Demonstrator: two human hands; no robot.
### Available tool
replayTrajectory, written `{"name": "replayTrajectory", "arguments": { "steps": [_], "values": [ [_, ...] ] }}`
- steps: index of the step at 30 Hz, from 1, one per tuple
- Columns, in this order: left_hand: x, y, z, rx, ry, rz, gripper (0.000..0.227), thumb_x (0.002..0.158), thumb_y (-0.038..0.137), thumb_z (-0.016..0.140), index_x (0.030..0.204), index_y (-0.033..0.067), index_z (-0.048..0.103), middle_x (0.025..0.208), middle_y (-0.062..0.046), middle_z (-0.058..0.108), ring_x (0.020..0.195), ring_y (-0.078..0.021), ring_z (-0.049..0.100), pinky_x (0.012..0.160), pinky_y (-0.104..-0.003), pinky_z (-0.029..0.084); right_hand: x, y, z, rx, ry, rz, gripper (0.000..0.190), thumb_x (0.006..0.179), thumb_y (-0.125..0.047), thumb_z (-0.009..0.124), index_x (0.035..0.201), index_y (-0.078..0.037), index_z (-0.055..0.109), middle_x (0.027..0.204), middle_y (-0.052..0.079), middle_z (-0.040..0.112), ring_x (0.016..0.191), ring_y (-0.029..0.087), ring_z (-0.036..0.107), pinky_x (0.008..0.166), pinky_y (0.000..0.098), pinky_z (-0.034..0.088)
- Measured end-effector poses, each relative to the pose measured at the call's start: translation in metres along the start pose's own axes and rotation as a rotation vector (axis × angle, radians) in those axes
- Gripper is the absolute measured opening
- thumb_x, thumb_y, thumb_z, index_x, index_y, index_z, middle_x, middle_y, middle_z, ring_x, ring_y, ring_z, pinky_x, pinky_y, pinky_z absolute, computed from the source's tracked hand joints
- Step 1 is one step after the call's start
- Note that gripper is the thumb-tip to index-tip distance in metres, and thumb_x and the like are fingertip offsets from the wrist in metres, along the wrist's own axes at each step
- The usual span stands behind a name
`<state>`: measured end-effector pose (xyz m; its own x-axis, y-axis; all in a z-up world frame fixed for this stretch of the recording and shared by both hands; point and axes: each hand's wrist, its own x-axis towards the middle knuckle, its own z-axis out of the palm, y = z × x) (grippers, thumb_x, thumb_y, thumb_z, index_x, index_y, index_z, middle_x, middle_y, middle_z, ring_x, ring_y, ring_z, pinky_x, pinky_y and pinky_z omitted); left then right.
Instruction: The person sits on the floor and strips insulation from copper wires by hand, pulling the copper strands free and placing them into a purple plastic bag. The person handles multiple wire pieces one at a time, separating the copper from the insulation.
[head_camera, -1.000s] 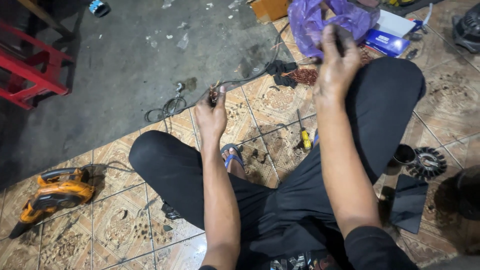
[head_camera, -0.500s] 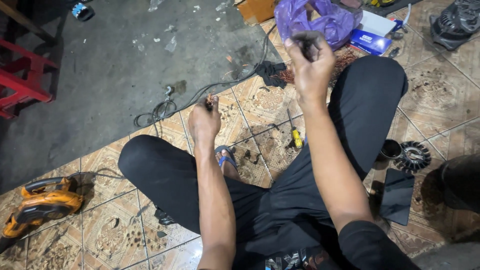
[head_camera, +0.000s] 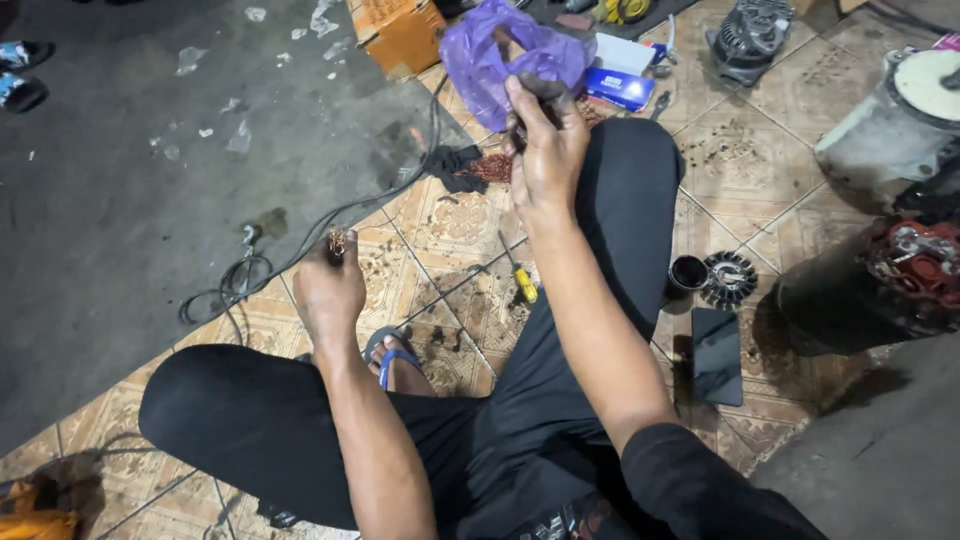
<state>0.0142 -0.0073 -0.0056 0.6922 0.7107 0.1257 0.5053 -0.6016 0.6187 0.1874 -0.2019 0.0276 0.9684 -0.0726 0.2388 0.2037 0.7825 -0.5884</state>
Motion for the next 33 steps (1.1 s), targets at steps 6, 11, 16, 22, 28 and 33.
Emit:
{"name": "replayTrajectory", "arguments": {
  "steps": [6, 11, 16, 22, 28, 33],
  "values": [
    [-0.005, 0.005, -0.003, -0.023, 0.023, 0.081, 0.042, 0.106, 0.040, 0.061, 0.090, 0.0022, 0.070, 0.075, -0.015, 0.071, 0.059, -0.0300, 0.065, 0.056, -0.043, 0.052, -0.002, 0.003, 0.002, 0.031, 0.049, 0.033, 0.021, 0.084, -0.007, 0.082, 0.103, -0.005, 0.073, 0.091, 0.008, 0.072, 0.062, 0.013, 0.060, 0.043, 0.0233, 0.046],
    [0.003, -0.014, 0.012, -0.036, 0.058, 0.046, 0.045, 0.101, 0.047, 0.058, 0.109, 0.0050, 0.072, 0.096, -0.017, 0.077, 0.085, -0.0411, 0.072, 0.070, -0.050, 0.053, 0.000, 0.024, 0.002, 0.102, -0.074, -0.095, 0.048, 0.077, 0.013, 0.082, 0.117, -0.004, 0.062, 0.111, 0.018, 0.072, 0.098, 0.029, 0.072, 0.087, 0.0409, 0.063],
    [0.016, -0.030, 0.038, -0.123, 0.091, 0.084, 0.036, 0.095, 0.046, 0.062, 0.097, 0.0107, 0.072, 0.081, -0.014, 0.076, 0.077, -0.0364, 0.072, 0.067, -0.047, 0.049, -0.032, 0.011, 0.020, -0.299, -0.309, -0.151, 0.033, 0.089, 0.000, 0.075, 0.117, -0.005, 0.060, 0.116, 0.013, 0.067, 0.111, 0.025, 0.068, 0.099, 0.0363, 0.057],
    [-0.009, 0.013, -0.004, -0.177, -0.169, 0.137, 0.052, 0.095, 0.041, 0.067, 0.122, -0.0034, 0.070, 0.100, -0.026, 0.075, 0.103, -0.0473, 0.069, 0.084, -0.058, 0.053, -0.062, 0.001, 0.041, -0.720, -0.907, -0.321, 0.017, 0.090, -0.014, 0.081, 0.106, -0.009, 0.077, 0.115, 0.013, 0.072, 0.119, 0.034, 0.067, 0.099, 0.0438, 0.053],
    [-0.020, 0.008, -0.020, -0.596, -0.129, 0.240, 0.032, 0.094, 0.032, 0.073, 0.077, 0.0044, 0.068, 0.057, -0.007, 0.054, 0.060, -0.0132, 0.053, 0.054, -0.031, 0.043, -0.057, 0.024, 0.032, -0.880, -1.183, -0.437, 0.021, 0.095, -0.024, 0.075, 0.111, -0.008, 0.076, 0.106, 0.014, 0.075, 0.110, 0.036, 0.069, 0.104, 0.0517, 0.045],
    [-0.025, 0.004, -0.029, -1.184, -0.091, 0.097, 0.026, 0.094, 0.027, 0.065, 0.073, 0.0119, 0.059, 0.054, 0.007, 0.038, 0.043, -0.0037, 0.035, 0.038, -0.019, 0.027, -0.061, 0.013, 0.038, -0.657, -1.212, -0.330, 0.020, 0.098, -0.012, 0.070, 0.112, 0.002, 0.074, 0.094, 0.025, 0.072, 0.091, 0.046, 0.071, 0.078, 0.0539, 0.053]
  ]
}}
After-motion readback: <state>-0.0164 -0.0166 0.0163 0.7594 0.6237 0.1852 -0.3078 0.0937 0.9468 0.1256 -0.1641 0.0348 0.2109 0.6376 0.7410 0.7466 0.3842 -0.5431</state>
